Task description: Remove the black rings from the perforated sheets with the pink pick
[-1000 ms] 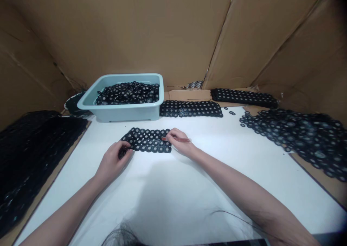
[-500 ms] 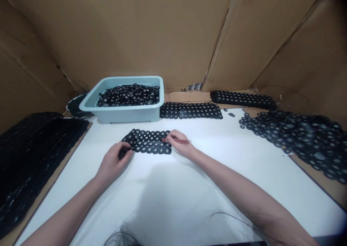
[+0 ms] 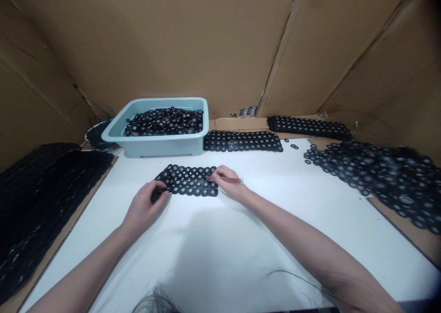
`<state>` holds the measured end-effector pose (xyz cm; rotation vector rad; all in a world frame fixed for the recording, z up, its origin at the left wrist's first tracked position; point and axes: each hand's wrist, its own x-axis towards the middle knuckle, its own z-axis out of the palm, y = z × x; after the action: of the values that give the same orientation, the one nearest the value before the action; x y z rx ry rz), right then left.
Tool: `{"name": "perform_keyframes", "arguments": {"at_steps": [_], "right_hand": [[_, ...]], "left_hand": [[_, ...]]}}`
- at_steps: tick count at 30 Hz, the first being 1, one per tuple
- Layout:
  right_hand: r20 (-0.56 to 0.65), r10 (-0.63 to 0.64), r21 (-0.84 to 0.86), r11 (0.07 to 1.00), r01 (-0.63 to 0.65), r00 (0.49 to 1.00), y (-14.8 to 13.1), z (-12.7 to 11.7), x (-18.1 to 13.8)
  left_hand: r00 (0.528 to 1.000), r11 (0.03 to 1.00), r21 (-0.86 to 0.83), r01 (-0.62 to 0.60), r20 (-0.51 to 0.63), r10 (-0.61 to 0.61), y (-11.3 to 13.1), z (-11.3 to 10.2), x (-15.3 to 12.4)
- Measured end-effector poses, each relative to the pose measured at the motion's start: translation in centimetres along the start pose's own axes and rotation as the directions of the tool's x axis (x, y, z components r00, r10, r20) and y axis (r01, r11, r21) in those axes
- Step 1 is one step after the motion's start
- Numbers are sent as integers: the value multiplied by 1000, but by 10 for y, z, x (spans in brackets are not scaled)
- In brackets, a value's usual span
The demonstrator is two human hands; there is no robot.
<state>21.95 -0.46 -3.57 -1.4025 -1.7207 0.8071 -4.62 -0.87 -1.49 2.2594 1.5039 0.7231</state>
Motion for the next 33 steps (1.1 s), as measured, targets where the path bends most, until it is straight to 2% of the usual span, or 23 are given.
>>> {"name": "perform_keyframes", "arguments": {"at_steps": [23,33], "right_hand": [[16,-9,40,999,8,1000,4,2,0],[17,-26,21,999,25,1000,4,1,0]], "left_hand": [[1000,999,50,-19,23,18,1,0,0],[990,986,135,-97,118,82,3,0,1]]}}
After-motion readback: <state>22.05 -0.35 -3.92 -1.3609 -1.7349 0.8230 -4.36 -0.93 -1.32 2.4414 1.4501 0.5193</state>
